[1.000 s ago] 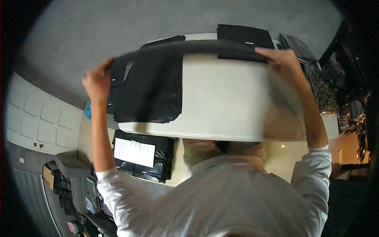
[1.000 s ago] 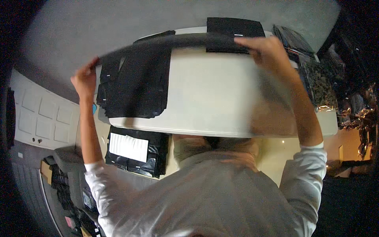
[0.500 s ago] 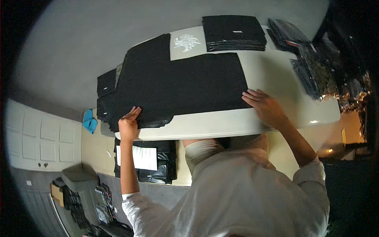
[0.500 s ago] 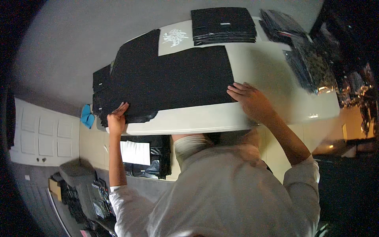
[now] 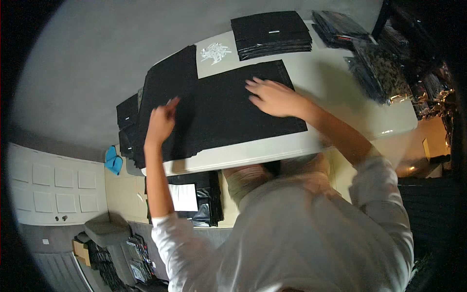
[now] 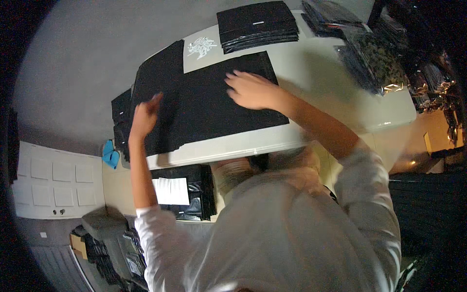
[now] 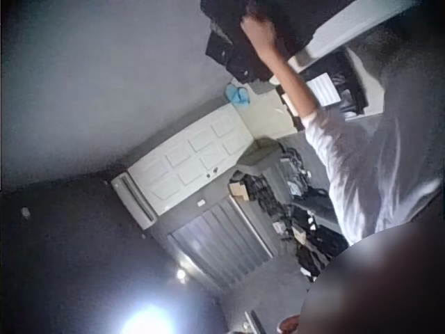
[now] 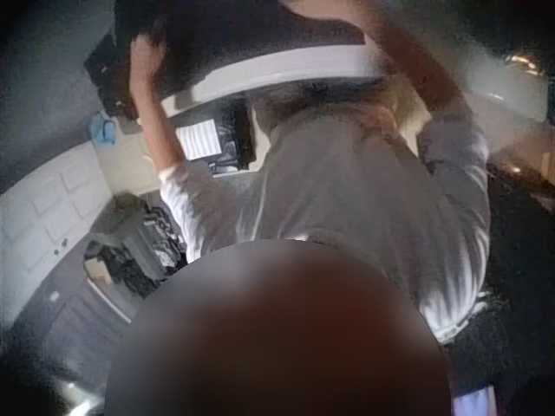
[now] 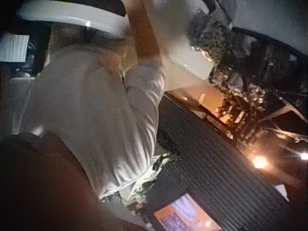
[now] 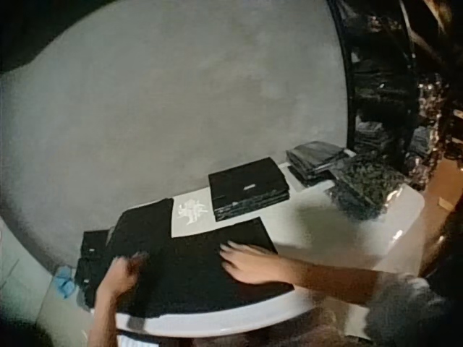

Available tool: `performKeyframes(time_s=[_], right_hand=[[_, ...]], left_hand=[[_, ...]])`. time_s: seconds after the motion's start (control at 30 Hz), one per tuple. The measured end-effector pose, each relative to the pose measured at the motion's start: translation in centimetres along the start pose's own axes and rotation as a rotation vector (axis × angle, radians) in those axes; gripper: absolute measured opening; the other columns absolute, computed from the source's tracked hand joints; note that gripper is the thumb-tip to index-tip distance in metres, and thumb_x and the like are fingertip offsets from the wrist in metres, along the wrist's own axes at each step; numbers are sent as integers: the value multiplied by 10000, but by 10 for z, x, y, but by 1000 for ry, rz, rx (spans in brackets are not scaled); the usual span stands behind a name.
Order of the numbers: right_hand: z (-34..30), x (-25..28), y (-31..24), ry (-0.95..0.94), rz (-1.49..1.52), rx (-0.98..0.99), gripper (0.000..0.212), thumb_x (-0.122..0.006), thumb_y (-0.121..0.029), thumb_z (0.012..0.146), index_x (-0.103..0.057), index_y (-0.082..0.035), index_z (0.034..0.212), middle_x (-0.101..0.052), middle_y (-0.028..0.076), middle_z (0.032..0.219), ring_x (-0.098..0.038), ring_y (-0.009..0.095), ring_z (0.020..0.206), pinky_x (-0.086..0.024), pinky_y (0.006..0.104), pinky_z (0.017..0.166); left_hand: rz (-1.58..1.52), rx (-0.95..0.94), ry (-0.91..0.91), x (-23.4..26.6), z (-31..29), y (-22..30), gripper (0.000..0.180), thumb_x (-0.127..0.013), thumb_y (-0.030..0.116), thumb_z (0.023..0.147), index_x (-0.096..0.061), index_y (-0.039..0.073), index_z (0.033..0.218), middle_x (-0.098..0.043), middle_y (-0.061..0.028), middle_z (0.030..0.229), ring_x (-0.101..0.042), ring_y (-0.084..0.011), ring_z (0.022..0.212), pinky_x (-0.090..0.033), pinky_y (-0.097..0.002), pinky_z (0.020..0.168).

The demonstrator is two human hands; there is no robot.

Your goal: Packaging clothing items into black poly mailers and sealing them with labels.

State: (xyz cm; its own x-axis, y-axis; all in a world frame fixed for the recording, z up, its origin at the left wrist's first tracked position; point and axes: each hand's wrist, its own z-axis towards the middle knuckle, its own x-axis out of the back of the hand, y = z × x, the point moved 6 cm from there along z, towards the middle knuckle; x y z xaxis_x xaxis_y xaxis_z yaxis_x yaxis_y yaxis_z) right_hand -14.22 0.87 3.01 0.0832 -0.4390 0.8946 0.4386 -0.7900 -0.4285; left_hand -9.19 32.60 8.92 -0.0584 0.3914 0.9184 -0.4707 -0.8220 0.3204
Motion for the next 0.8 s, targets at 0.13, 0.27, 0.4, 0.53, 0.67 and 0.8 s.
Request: performKeyframes(time_s=[0.13, 0.27, 0.4, 0.53, 0.67, 0.8], right_hand=[[105, -58, -21, 37, -116, -45, 702, -416, -456, 1048, -372, 97, 1478, -247, 245, 1624, -175, 410, 1524, -210, 559, 1224], [103, -72, 0, -48, -206, -120, 849, -330, -601, 1024, -201, 29, 1578, -145, 179, 1672, -82, 355, 1554, -88, 535, 1255], [80, -63, 24, -52, -231, -142, 860, -315, -630, 1016, -209, 7, 1583, -143, 168, 1675, -75, 353, 1555, -83, 532, 1257], [61, -46, 44, -36, -293, -164, 867, -313, -657, 1010, -208, -24, 1593, -142, 139, 1681, -68, 335, 1558, -85, 517, 1260], [66, -44, 38, -25, -326, -100, 901, -336, -679, 996, -213, -11, 1588, -178, 186, 1662, -107, 373, 1546, -125, 538, 1245], [57, -30, 41, 33, -243, -66, 894, -429, -654, 983, -268, 4, 1566, -251, 208, 1633, -202, 402, 1519, -188, 530, 1232]], left_hand=[[52, -43, 124, -65, 60, -44, 340, -517, 111, 981, -652, 1, 1273, -629, -275, 1239, -585, -417, 1221, -483, -465, 1036], [174, 30, 147, -103, 76, -69, 423, -471, 211, 1017, -579, 57, 1396, -512, -212, 1464, -446, -409, 1388, -382, -472, 1140], [149, 124, 139, -102, 58, -86, 467, -457, 330, 1045, -532, 135, 1463, -424, -184, 1558, -348, -392, 1469, -283, -548, 1189], [309, 225, 85, -105, 68, -92, 575, -458, 460, 1026, -457, 164, 1519, -359, -164, 1606, -306, -385, 1493, -267, -558, 1191], [388, 306, 58, -98, 63, -104, 669, -439, 575, 1003, -397, 201, 1555, -317, -148, 1630, -284, -375, 1503, -249, -562, 1197], [365, 363, -19, -104, 68, -97, 686, -374, 592, 1020, -299, 231, 1599, -214, -127, 1672, -177, -322, 1547, -179, -542, 1228]])
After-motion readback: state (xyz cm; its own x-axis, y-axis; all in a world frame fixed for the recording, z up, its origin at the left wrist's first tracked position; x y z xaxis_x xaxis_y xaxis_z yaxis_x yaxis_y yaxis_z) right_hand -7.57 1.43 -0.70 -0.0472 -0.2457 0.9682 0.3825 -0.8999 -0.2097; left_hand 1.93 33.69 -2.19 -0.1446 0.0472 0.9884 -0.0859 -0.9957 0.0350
